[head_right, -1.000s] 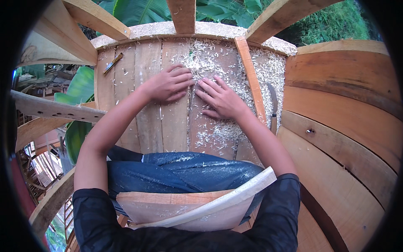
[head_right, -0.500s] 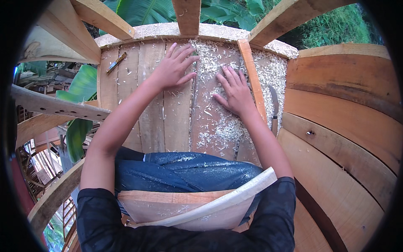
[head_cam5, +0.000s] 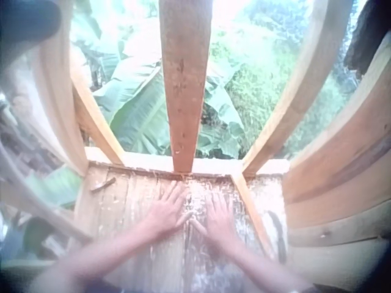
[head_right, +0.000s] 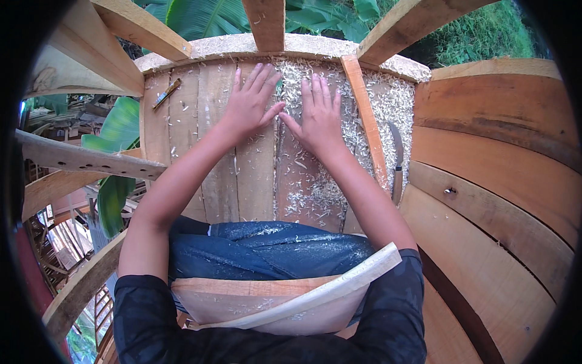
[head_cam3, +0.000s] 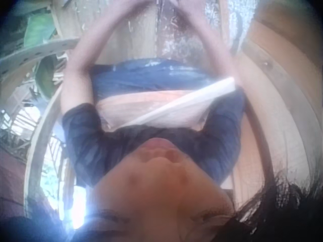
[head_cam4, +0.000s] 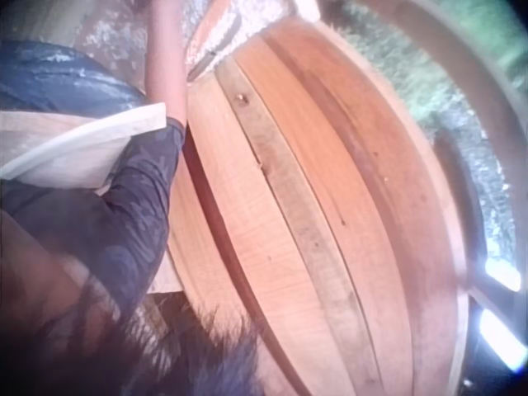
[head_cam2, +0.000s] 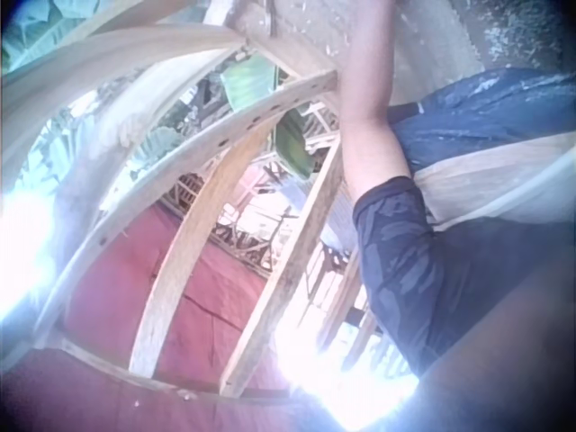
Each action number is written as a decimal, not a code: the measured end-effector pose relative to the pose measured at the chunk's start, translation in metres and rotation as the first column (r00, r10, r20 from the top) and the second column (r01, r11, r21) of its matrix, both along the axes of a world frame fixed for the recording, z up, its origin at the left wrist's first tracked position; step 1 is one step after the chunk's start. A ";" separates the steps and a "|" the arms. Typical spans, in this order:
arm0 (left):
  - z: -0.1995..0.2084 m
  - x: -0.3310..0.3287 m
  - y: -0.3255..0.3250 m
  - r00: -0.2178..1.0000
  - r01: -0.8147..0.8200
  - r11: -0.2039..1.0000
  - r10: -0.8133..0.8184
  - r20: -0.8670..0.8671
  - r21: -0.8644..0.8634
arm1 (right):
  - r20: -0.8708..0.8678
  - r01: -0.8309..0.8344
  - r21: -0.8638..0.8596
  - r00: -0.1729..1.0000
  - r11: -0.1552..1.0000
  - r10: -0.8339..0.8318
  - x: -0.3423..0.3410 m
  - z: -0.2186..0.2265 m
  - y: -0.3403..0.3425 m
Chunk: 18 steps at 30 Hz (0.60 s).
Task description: The person carves a long, thin piece of wood using a curved knife, producing wood shavings. They then wipe the wooden platform with their hands to clear away the shavings.
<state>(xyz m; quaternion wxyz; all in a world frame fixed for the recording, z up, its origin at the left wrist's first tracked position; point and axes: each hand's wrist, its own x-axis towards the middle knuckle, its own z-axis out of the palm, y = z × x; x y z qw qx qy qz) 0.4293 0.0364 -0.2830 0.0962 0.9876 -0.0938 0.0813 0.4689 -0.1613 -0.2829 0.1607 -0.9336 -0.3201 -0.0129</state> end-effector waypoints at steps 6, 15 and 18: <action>-0.002 0.023 0.023 0.959 0.267 0.964 -0.264 0.108 -0.018 | -0.046 -0.112 -0.093 0.993 0.989 0.108 0.020 0.004 -0.002; 0.012 0.018 0.006 0.976 0.126 0.992 -0.129 0.178 0.026 | -0.017 -0.037 -0.181 0.999 0.983 0.034 -0.011 0.016 0.001; 0.008 0.018 0.014 0.973 0.093 0.995 -0.084 0.216 -0.033 | -0.022 -0.220 -0.086 0.976 0.972 0.219 -0.020 0.014 0.009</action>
